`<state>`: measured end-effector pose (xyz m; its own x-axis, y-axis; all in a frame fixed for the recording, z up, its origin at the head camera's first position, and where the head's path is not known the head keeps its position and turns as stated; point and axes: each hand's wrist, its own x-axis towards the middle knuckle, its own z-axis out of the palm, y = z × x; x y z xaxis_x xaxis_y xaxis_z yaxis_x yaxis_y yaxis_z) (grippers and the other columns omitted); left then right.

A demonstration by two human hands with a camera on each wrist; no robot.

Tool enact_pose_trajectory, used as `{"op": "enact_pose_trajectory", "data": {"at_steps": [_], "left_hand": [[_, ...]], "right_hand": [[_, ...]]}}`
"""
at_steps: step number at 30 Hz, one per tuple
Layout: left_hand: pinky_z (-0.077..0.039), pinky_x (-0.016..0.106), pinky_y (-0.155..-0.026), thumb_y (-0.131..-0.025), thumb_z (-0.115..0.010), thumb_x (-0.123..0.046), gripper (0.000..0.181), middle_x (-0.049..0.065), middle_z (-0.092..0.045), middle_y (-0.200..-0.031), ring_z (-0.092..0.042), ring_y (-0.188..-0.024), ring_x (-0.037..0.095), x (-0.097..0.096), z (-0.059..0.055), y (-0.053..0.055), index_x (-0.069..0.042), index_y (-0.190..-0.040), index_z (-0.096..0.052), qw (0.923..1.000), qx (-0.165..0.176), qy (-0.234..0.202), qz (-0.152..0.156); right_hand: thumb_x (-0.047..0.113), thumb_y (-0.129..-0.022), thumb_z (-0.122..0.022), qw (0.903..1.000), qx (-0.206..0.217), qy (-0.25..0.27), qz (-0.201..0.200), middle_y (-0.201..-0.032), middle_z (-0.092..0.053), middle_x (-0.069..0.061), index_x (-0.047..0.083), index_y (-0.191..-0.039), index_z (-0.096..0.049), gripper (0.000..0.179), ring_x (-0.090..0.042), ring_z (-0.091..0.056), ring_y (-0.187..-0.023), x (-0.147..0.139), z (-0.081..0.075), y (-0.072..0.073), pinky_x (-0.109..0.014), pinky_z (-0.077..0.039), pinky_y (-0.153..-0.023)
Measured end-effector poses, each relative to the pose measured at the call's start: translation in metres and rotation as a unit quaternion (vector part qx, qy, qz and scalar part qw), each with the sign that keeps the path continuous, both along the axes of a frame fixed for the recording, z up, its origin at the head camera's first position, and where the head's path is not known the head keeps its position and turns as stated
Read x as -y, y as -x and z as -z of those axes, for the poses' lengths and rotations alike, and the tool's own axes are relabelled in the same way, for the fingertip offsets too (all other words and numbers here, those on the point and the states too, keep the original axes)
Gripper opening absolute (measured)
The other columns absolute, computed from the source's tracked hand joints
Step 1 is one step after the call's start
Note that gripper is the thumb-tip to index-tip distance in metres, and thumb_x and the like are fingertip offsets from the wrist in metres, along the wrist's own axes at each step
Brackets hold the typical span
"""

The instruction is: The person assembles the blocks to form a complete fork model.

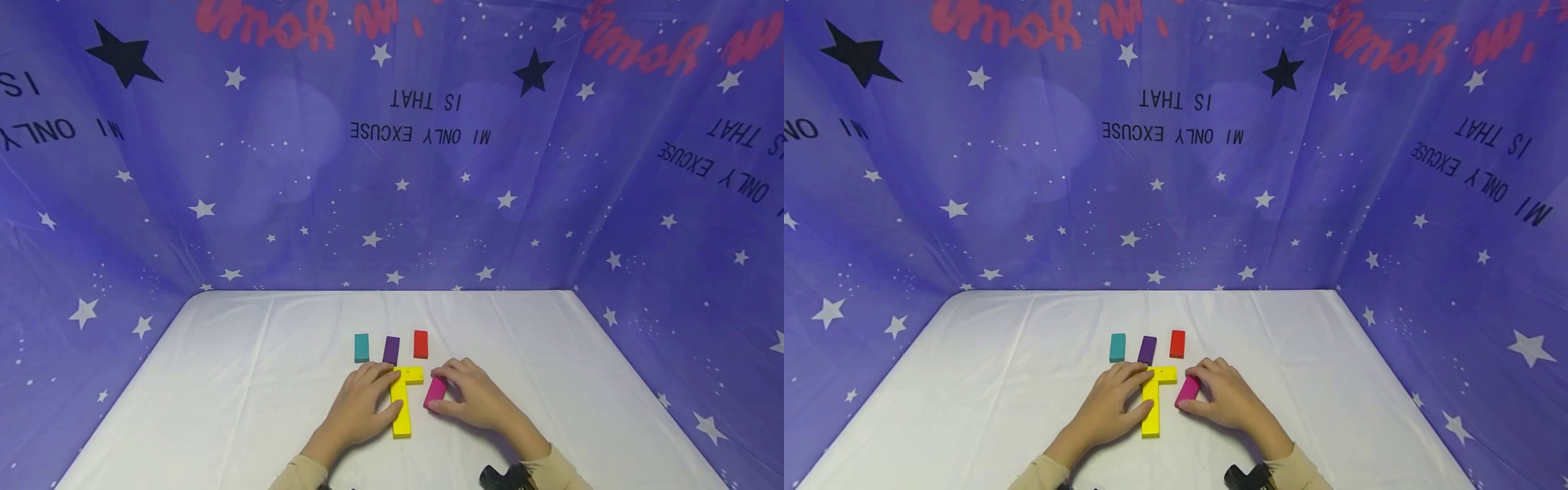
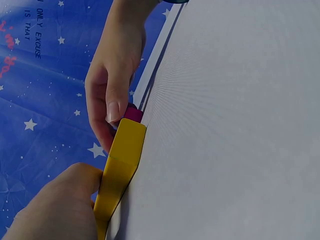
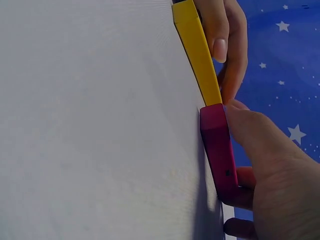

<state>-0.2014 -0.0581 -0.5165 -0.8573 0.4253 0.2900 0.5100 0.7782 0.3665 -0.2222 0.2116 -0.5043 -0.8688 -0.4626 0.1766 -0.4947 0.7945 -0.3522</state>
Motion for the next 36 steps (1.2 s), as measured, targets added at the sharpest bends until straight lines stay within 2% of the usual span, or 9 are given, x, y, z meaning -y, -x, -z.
{"op": "enact_pose_trajectory", "data": {"at_steps": [9,16,25,36], "left_hand": [[-0.04,0.049,-0.113,-0.094,-0.055,-0.052,0.053,-0.009,-0.054,-0.143,-0.046,-0.133,0.016,0.0,0.0,0.0001,-0.025,-0.139,-0.058,1.0,-0.004,-0.002,-0.001],[-0.04,0.049,-0.113,-0.094,-0.056,-0.052,0.052,-0.008,-0.055,-0.143,-0.046,-0.133,0.017,0.0,0.0009,0.0003,-0.025,-0.139,-0.059,1.0,-0.007,-0.004,0.0],[-0.04,0.049,-0.113,-0.094,-0.054,-0.053,0.053,-0.01,-0.054,-0.143,-0.045,-0.132,0.016,-0.001,0.0031,0.0005,-0.027,-0.14,-0.058,0.9999,-0.006,0.009,-0.004],[-0.041,0.047,-0.112,-0.095,-0.054,-0.053,0.051,-0.01,-0.054,-0.143,-0.046,-0.13,0.015,-0.0006,0.0036,0.0005,-0.026,-0.138,-0.059,0.9999,-0.015,0.008,-0.004]], "right_hand": [[0.071,-0.076,-0.07,0.9999,-0.015,0.006,-0.003,-0.12,-0.061,0.013,0.024,-0.131,-0.063,0.073,-0.007,-0.05,-0.109,-0.0023,0.0008,-0.0053,-0.042,-0.049,-0.098],[0.072,-0.073,-0.072,0.9996,-0.029,-0.001,-0.005,-0.114,-0.061,0.016,0.024,-0.127,-0.064,0.073,-0.005,-0.049,-0.103,-0.0032,0.0037,-0.0038,-0.038,-0.05,-0.093],[0.068,-0.072,-0.075,0.9999,-0.011,0.002,0.001,-0.113,-0.06,0.018,0.024,-0.127,-0.064,0.07,-0.004,-0.049,-0.104,-0.003,0.0041,-0.0036,-0.039,-0.051,-0.096],[0.064,-0.072,-0.077,0.9999,-0.012,0.012,0.001,-0.111,-0.058,0.02,0.023,-0.126,-0.065,0.068,-0.003,-0.049,-0.103,-0.0028,0.0037,-0.0042,-0.037,-0.051,-0.095]]}}
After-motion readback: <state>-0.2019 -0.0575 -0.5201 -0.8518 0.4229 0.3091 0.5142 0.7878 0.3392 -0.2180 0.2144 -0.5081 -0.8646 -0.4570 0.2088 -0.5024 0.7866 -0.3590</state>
